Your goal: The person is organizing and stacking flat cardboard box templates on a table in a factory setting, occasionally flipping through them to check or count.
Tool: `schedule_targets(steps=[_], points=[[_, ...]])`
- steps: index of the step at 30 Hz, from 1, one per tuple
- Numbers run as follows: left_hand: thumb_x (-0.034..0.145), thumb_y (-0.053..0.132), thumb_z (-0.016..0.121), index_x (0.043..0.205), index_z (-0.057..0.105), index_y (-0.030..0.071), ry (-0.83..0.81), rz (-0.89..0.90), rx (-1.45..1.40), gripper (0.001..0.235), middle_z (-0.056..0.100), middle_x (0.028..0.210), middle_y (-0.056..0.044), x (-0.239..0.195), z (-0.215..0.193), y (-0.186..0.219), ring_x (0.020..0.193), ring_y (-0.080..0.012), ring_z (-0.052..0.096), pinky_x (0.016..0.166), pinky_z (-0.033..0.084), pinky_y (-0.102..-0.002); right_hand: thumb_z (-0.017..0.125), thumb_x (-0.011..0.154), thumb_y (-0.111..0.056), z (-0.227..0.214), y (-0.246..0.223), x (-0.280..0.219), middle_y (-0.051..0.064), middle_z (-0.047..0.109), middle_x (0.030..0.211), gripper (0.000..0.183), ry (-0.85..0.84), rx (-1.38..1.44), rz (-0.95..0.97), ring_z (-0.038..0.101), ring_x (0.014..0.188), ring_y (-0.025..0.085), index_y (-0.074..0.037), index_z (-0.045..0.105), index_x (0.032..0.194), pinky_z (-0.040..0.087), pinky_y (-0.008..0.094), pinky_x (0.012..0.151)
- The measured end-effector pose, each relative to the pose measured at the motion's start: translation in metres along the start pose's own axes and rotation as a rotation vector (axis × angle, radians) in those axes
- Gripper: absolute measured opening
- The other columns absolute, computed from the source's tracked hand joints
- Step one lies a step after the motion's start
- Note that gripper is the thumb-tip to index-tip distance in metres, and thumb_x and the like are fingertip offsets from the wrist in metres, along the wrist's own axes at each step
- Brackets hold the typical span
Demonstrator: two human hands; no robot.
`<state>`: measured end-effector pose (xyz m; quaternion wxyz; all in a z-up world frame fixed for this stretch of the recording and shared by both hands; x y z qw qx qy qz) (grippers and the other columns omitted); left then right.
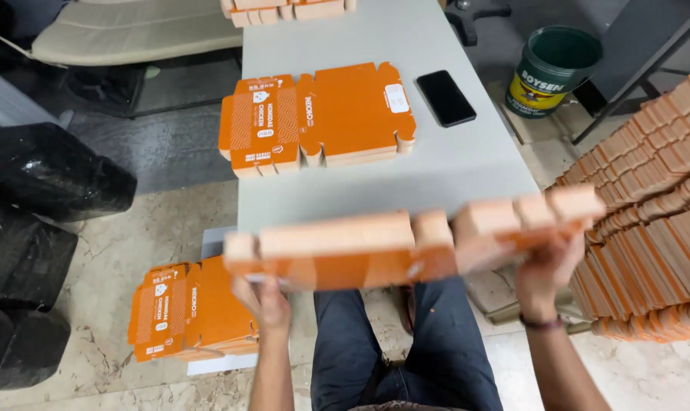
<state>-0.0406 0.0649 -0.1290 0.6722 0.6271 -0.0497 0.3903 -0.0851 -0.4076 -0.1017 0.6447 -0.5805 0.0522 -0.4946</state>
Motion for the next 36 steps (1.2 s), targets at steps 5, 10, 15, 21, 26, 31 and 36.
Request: schedule_targets(steps=[5,10,15,21,26,31,36], points=[[0.095,0.02,0.065,0.086,0.06,0.01,-0.103,0.186,-0.088,0.015,0.058,0.066,0.0,0.129,0.08,0.04,0.061,-0.0034,0.052,0.062,0.045,-0.021,0.045,0.093,-0.013,0.105,-0.022,0.093,0.012,0.064,0.074,0.016,-0.108,0.062,-0.039,0.07,0.066,0.021,-0.009,0.056,0.105,0.058,0.035,0.064],[0.092,0.022,0.063,0.097,0.062,0.01,-0.157,0.117,-0.002,0.013,0.058,0.071,0.001,0.143,0.103,0.053,0.066,-0.006,0.048,0.063,0.044,-0.026,0.047,0.093,-0.018,0.117,-0.002,0.089,0.014,0.053,0.103,0.034,-0.157,-0.208,-0.044,0.051,0.101,0.023,-0.003,0.06,0.119,0.042,0.04,0.101],[0.096,0.022,0.062,0.156,0.039,0.003,-0.245,0.094,-0.051,0.067,0.053,0.15,-0.014,0.128,0.093,0.033,0.135,-0.0163,0.05,0.119,0.036,-0.037,0.044,0.096,-0.017,0.104,0.012,0.089,0.014,0.051,0.106,0.036,-0.225,-0.278,-0.066,0.05,0.104,0.024,-0.003,0.059,0.126,0.039,0.041,0.104],[0.107,0.022,0.056,0.155,0.035,-0.008,-0.265,-0.104,-0.002,0.061,0.044,0.154,-0.03,0.09,0.068,0.011,0.146,-0.0361,0.038,0.122,0.029,-0.054,0.033,0.115,-0.021,0.109,-0.047,0.056,0.031,0.043,0.147,0.048,-0.365,-0.244,-0.149,0.039,0.142,0.038,0.005,0.034,0.156,0.029,0.056,0.12],[0.102,0.005,0.063,0.155,0.039,-0.004,-0.181,0.033,0.08,0.059,0.056,0.144,-0.02,0.08,0.061,-0.014,0.136,-0.0219,0.05,0.116,0.039,-0.043,0.033,0.118,-0.017,0.101,-0.028,0.061,0.029,0.051,0.139,0.043,-0.422,-0.324,-0.2,0.049,0.133,0.038,0.006,0.037,0.155,0.041,0.056,0.111],[0.099,0.001,0.068,0.148,0.043,-0.012,-0.195,0.001,0.071,0.057,0.054,0.143,-0.033,0.146,0.085,0.01,0.138,-0.0336,0.047,0.114,0.041,-0.049,0.041,0.118,-0.016,0.142,-0.027,0.107,0.025,0.057,0.131,0.039,-0.486,-0.257,-0.129,0.052,0.126,0.027,0.007,0.045,0.15,0.044,0.053,0.107],[0.089,0.002,0.073,0.127,0.067,-0.003,-0.299,-0.283,0.162,0.039,0.069,0.116,-0.026,0.272,0.109,-0.011,0.112,-0.0313,0.066,0.092,0.053,-0.044,0.064,0.112,-0.026,0.221,0.067,0.192,0.015,0.068,0.109,0.031,-0.479,-0.349,0.189,0.067,0.101,0.028,-0.002,0.068,0.13,0.052,0.046,0.09]])
Point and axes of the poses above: each hand's wrist, its own x-axis towards the middle knuckle, its own z-axis out of the palm, y = z × x, the point moved 3 cm from there along x, towards the middle knuckle
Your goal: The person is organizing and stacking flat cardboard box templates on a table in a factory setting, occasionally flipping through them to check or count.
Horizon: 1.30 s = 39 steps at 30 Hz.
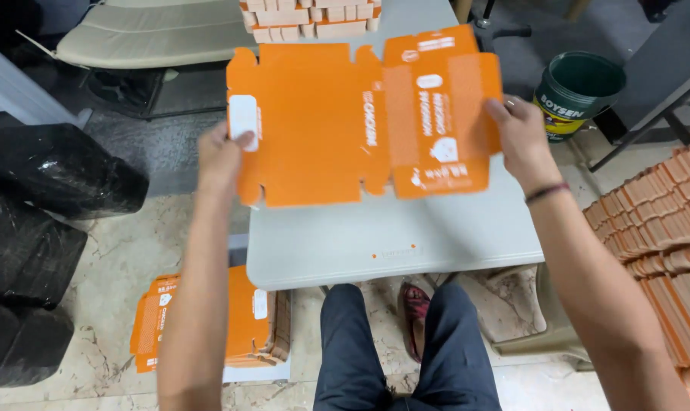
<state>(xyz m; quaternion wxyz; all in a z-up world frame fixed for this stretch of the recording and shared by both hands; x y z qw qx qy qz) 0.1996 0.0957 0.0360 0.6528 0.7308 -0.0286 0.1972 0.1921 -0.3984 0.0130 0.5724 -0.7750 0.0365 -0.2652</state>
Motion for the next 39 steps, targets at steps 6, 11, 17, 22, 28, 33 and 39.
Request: schedule_targets(steps=[6,11,17,22,28,33,39], points=[[0.071,0.022,0.089,0.113,0.077,0.011,0.117,-0.323,0.246,0.046,0.074,0.102,-0.014,0.105,-0.016,-0.063,0.098,-0.0323,0.074,0.078,0.057,-0.055,0.074,0.093,-0.048,0.089,0.035,0.062,0.005,0.076,0.099,0.039,0.019,-0.177,0.299,0.074,0.096,0.027,-0.014,0.077,0.112,0.057,0.042,0.081],[0.069,0.03,0.091,0.111,0.078,0.019,0.129,-0.461,0.353,0.045,0.07,0.12,-0.011,0.108,-0.017,-0.095,0.122,-0.0387,0.063,0.092,0.047,-0.067,0.066,0.102,-0.046,0.109,0.126,0.087,0.008,0.073,0.1,0.042,-0.119,-0.28,0.358,0.073,0.094,0.028,-0.011,0.071,0.125,0.058,0.042,0.076],[0.088,0.045,0.07,0.119,0.076,0.013,-0.175,-0.462,0.852,0.045,0.072,0.119,-0.017,0.115,-0.024,-0.124,0.121,-0.0395,0.063,0.094,0.052,-0.049,0.06,0.103,-0.05,0.107,0.086,0.049,0.012,0.074,0.104,0.045,-0.208,-0.553,0.337,0.072,0.1,0.029,-0.015,0.07,0.129,0.057,0.04,0.078],[0.09,0.055,0.069,0.138,0.061,0.005,-0.169,-0.493,0.719,0.069,0.063,0.133,-0.023,0.094,-0.021,-0.099,0.124,-0.042,0.06,0.084,0.058,-0.051,0.041,0.105,-0.063,0.088,0.017,0.026,0.025,0.069,0.12,0.072,-0.337,-0.524,0.376,0.072,0.096,0.035,-0.001,0.062,0.137,0.052,0.048,0.099],[0.086,0.042,0.081,0.124,0.067,-0.004,-0.137,-0.594,0.669,0.061,0.066,0.122,-0.029,0.095,-0.008,-0.046,0.102,-0.0451,0.07,0.067,0.064,-0.05,0.047,0.102,-0.05,0.097,-0.053,0.018,0.027,0.072,0.112,0.068,-0.424,-0.647,0.578,0.076,0.079,0.033,0.005,0.056,0.14,0.051,0.048,0.096],[0.082,0.034,0.085,0.122,0.068,-0.007,-0.228,-0.531,0.867,0.06,0.068,0.116,-0.03,0.109,-0.008,-0.07,0.1,-0.0477,0.069,0.065,0.062,-0.052,0.055,0.098,-0.051,0.107,-0.016,0.028,0.025,0.075,0.09,0.066,-0.434,-0.701,0.592,0.076,0.073,0.033,0.006,0.062,0.13,0.06,0.044,0.074],[0.072,0.038,0.094,0.126,0.066,-0.005,-0.179,-0.459,0.804,0.074,0.068,0.118,-0.03,0.112,-0.011,-0.079,0.108,-0.0488,0.066,0.07,0.06,-0.052,0.055,0.099,-0.049,0.105,-0.02,0.028,0.038,0.063,0.122,0.073,-0.371,-0.589,0.58,0.071,0.091,0.044,0.016,0.058,0.132,0.063,0.046,0.065]])
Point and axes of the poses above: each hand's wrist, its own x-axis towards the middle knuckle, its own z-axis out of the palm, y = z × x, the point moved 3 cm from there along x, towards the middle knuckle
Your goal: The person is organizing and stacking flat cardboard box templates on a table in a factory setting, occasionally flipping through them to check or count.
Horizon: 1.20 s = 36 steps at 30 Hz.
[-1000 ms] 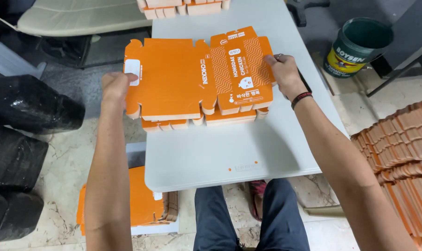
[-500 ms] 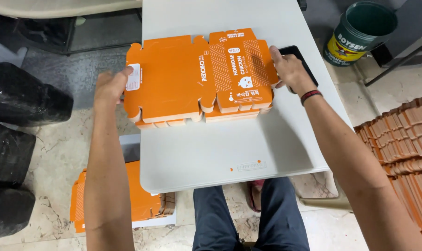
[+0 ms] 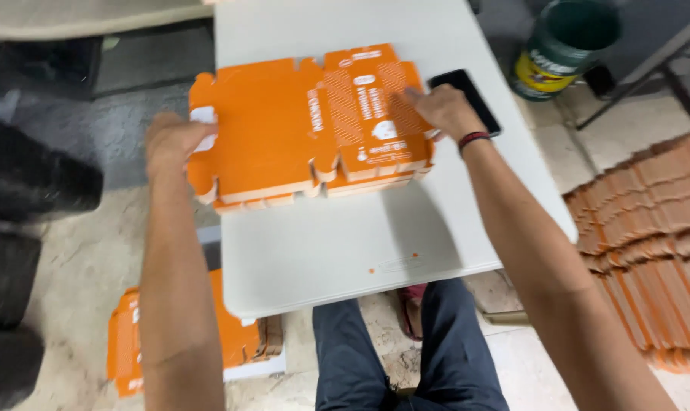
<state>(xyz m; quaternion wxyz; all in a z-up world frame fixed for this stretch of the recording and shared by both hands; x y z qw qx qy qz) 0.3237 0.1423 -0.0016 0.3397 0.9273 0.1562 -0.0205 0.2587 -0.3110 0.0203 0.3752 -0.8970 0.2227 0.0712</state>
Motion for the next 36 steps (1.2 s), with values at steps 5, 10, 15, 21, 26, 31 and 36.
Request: schedule_targets(steps=[5,10,15,21,26,31,36], points=[[0.09,0.069,0.064,0.16,0.03,0.011,-0.002,-0.151,-0.035,0.097,0.042,0.157,-0.02,-0.054,-0.016,0.017,0.138,-0.0403,0.047,0.106,0.044,-0.052,0.041,0.09,-0.069,-0.022,0.026,-0.027,0.01,0.069,0.105,0.069,0.067,0.156,-0.133,0.065,0.091,0.026,-0.008,0.068,0.106,0.055,0.038,0.067],[0.108,0.016,0.068,0.147,0.047,-0.005,0.489,0.623,-0.316,0.049,0.052,0.147,-0.023,-0.169,0.012,-0.013,0.135,-0.0346,0.051,0.112,0.038,-0.043,0.058,0.097,-0.047,-0.072,0.126,-0.04,0.006,0.072,0.115,0.045,0.336,-0.081,-0.352,0.066,0.107,0.029,-0.006,0.075,0.104,0.049,0.045,0.086],[0.099,0.001,0.053,0.094,0.067,0.011,0.091,0.596,-0.633,0.018,0.074,0.099,-0.005,-0.26,0.117,-0.01,0.082,-0.0101,0.066,0.082,0.049,-0.024,0.061,0.096,-0.066,-0.064,0.145,0.004,0.019,0.073,0.098,0.069,0.397,-0.182,-0.143,0.069,0.087,0.037,0.0,0.071,0.114,0.052,0.049,0.071],[0.091,0.024,0.072,0.108,0.083,0.009,-0.084,0.367,-0.444,0.025,0.08,0.075,-0.001,-0.281,0.146,0.015,0.065,-0.0052,0.063,0.068,0.052,-0.022,0.074,0.08,-0.061,-0.021,0.106,0.08,0.015,0.068,0.117,0.079,0.364,-0.515,-0.005,0.06,0.117,0.037,-0.004,0.051,0.13,0.055,0.046,0.075],[0.092,0.022,0.071,0.107,0.082,0.008,-0.11,0.457,-0.455,0.023,0.079,0.074,0.0,-0.283,0.145,0.013,0.064,-0.004,0.06,0.064,0.05,-0.021,0.086,0.072,-0.032,-0.041,0.101,0.069,0.01,0.064,0.115,0.06,0.115,-0.042,0.085,0.065,0.099,0.027,-0.005,0.059,0.118,0.055,0.04,0.075],[0.092,0.023,0.07,0.106,0.082,0.007,-0.13,0.383,-0.478,0.025,0.079,0.075,-0.003,-0.288,0.138,0.019,0.069,-0.0067,0.064,0.067,0.051,-0.022,0.074,0.086,-0.029,-0.041,0.096,0.038,0.011,0.056,0.125,0.049,0.045,0.13,0.095,0.064,0.104,0.032,-0.007,0.051,0.123,0.064,0.041,0.062],[0.092,0.023,0.07,0.109,0.081,0.004,-0.166,0.346,-0.538,0.028,0.081,0.078,-0.008,-0.285,0.142,0.015,0.079,-0.0109,0.074,0.075,0.055,-0.021,0.074,0.082,-0.045,-0.032,0.107,0.062,0.01,0.064,0.122,0.059,0.145,-0.108,0.09,0.066,0.105,0.029,-0.009,0.055,0.126,0.056,0.042,0.08]])
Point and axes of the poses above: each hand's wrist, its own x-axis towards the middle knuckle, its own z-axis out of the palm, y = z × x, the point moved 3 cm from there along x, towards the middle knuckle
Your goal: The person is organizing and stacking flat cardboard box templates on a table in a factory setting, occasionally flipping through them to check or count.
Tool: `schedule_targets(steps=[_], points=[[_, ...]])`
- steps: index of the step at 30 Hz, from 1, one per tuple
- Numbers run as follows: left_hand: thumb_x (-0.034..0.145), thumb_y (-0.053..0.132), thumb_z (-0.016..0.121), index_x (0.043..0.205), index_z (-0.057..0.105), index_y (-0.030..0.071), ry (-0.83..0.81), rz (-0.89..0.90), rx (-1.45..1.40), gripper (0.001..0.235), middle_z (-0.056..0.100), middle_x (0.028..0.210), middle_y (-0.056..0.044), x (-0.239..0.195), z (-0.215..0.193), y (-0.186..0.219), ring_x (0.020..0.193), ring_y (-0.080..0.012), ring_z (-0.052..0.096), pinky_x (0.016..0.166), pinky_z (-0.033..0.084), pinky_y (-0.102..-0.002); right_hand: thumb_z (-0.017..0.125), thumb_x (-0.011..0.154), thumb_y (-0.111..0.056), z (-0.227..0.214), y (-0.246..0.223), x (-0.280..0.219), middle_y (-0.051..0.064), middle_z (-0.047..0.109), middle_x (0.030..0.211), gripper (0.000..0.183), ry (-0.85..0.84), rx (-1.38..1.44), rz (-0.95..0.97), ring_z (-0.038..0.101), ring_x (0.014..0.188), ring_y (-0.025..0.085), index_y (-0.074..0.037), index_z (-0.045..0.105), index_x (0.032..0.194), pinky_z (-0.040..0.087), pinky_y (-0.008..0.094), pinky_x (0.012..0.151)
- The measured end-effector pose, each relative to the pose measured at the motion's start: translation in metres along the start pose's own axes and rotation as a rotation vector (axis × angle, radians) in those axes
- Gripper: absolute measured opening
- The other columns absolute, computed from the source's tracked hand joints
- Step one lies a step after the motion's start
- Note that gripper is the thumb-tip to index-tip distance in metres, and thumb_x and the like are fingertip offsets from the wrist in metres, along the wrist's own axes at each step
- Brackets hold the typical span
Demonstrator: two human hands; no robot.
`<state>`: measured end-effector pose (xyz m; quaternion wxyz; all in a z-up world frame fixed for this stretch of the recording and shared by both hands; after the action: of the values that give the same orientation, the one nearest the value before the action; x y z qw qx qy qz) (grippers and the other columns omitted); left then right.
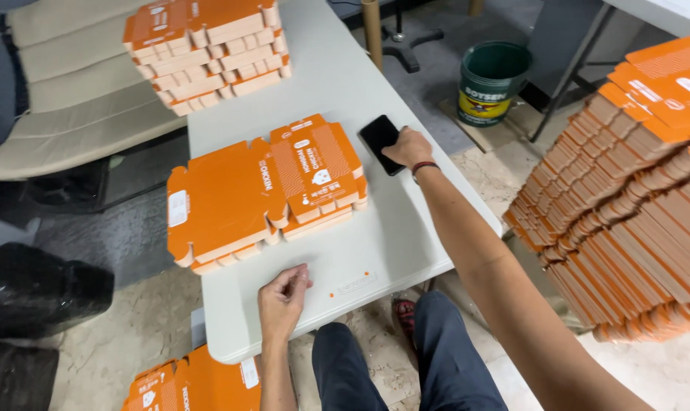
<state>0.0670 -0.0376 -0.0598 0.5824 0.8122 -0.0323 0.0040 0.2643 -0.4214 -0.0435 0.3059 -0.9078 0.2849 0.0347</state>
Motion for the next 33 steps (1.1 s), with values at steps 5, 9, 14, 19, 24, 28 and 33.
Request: schedule_targets(steps=[5,9,14,19,24,28,33], points=[[0.094,0.021,0.067,0.116,0.079,0.002,-0.016,-0.029,-0.042,0.031,0.08,0.085,-0.012,0.0,-0.002,-0.002,0.084,-0.0154,0.076,0.055,0.05,-0.025,0.064,0.082,-0.042,0.001,-0.007,-0.008,0.009,0.066,0.123,0.061,-0.019,-0.081,-0.003,0.066,0.108,0.029,-0.01,0.055,0.133,0.056,0.039,0.087],[0.095,0.02,0.066,0.118,0.078,0.003,-0.016,-0.048,-0.057,0.032,0.08,0.085,-0.012,0.002,-0.004,-0.008,0.083,-0.013,0.072,0.059,0.054,-0.026,0.074,0.082,-0.026,-0.009,0.0,-0.008,0.013,0.067,0.118,0.052,-0.125,0.255,0.041,0.067,0.101,0.029,0.001,0.061,0.124,0.057,0.039,0.068],[0.094,0.02,0.067,0.123,0.077,0.008,-0.08,-0.016,-0.025,0.033,0.078,0.087,-0.008,0.001,-0.004,-0.008,0.09,-0.0125,0.075,0.063,0.057,-0.026,0.062,0.094,-0.021,-0.003,0.034,-0.039,0.016,0.069,0.104,0.033,-0.129,1.154,-0.028,0.072,0.081,0.03,-0.007,0.052,0.122,0.053,0.035,0.045],[0.093,0.02,0.068,0.123,0.078,0.012,-0.16,0.007,-0.022,0.032,0.082,0.091,-0.006,0.003,0.009,0.0,0.072,-0.009,0.061,0.07,0.053,-0.024,0.061,0.094,-0.011,-0.037,0.046,-0.16,0.026,0.066,0.122,0.038,-0.143,1.622,0.06,0.071,0.09,0.045,-0.009,0.044,0.128,0.062,0.055,0.078],[0.102,0.031,0.057,0.152,0.051,0.018,-0.428,0.02,-0.271,0.052,0.062,0.144,-0.017,0.007,0.071,0.036,0.097,-0.0282,0.075,0.055,0.062,-0.029,0.073,0.084,-0.012,-0.005,0.051,-0.215,0.013,0.07,0.112,0.041,0.127,1.473,-0.029,0.07,0.101,0.03,-0.012,0.064,0.124,0.063,0.046,0.08],[0.111,0.028,0.038,0.163,0.029,0.017,-0.474,-0.01,-0.382,0.054,0.033,0.162,-0.029,0.012,0.13,0.075,0.115,-0.0458,0.066,0.062,0.066,-0.033,0.075,0.086,-0.015,0.038,0.077,-0.182,0.011,0.074,0.107,0.035,0.143,1.453,-0.165,0.073,0.099,0.027,-0.014,0.068,0.12,0.063,0.046,0.084],[0.11,0.022,0.037,0.162,0.03,0.01,-0.41,0.032,-0.408,0.054,0.037,0.16,-0.027,0.029,0.161,0.063,0.11,-0.0484,0.067,0.064,0.066,-0.036,0.074,0.087,-0.012,0.055,0.092,-0.163,0.006,0.074,0.098,0.034,0.162,1.417,-0.274,0.072,0.093,0.019,-0.016,0.069,0.12,0.063,0.037,0.084]])
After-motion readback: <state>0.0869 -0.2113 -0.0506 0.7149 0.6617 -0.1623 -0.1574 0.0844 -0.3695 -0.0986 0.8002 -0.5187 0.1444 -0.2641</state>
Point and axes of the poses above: each hand's wrist, its own x-axis towards the middle knuckle, its own z-axis out of the palm, y = z × x, the point moved 3 cm from there along x, towards the middle knuckle
